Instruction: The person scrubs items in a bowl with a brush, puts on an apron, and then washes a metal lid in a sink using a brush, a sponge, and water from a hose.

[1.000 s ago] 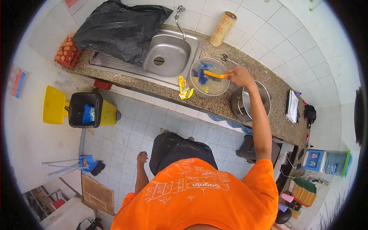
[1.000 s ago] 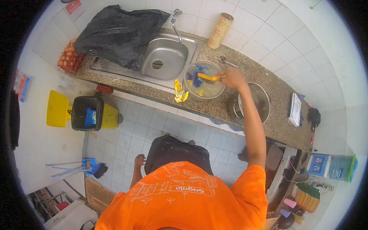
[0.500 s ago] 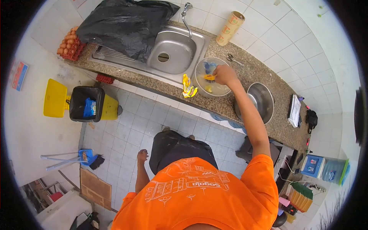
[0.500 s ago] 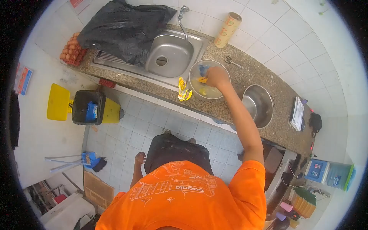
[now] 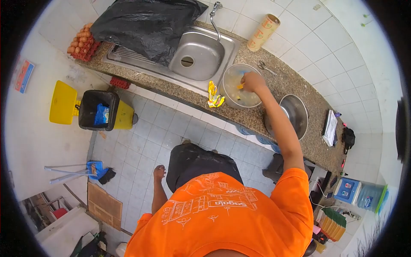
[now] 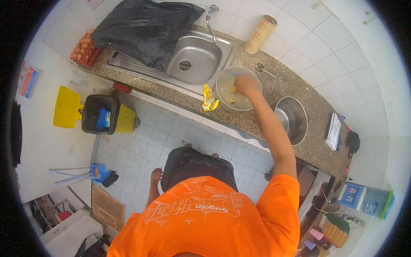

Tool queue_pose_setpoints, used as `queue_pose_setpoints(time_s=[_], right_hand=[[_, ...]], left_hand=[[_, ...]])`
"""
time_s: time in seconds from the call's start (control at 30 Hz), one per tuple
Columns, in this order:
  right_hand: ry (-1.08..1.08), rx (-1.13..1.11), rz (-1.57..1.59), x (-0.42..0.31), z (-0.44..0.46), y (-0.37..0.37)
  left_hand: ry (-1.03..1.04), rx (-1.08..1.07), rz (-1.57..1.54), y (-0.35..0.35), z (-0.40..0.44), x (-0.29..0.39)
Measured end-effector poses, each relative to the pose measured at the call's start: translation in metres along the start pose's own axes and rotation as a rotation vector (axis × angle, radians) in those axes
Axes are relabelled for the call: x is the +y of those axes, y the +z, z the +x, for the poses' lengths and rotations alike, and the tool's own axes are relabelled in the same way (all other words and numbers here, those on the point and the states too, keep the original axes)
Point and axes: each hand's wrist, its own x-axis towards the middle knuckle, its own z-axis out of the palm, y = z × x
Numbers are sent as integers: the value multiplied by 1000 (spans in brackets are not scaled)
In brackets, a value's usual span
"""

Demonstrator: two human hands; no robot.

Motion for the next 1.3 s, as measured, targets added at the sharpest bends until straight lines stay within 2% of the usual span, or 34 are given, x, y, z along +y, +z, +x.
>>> queue_pose_setpoints(time_s=[0.07,0.17,0.23,0.47,0.57,0.7,0.9,1.07,1.3], right_hand=[[-87,-31,67,15,-10,-14],[-86,-23,88,39,-18,-20],[-92,0,96,41,-36,-45],[-159,98,1,55,-90,-102],[-119,-14,-48,52,-107,-101],[-153,-39,-82,49,-112,-71],[-218,85,62,57,-100,-30],[-135,114,259,60,-102,-33],[-78,192,285,63,-82,-20]], left_hand=[[1,-13,-22,1,21,-15],[56,-132,-79,1,40,-26],[-17,-11,1,2,17,0],[28,21,-34,1,18,9],[36,-4,-80,5,33,-2],[18,-23,-82,10,30,1],[32,-46,-3,11,25,9],[6,-39,8,9,30,9],[30,-27,42,10,28,10]])
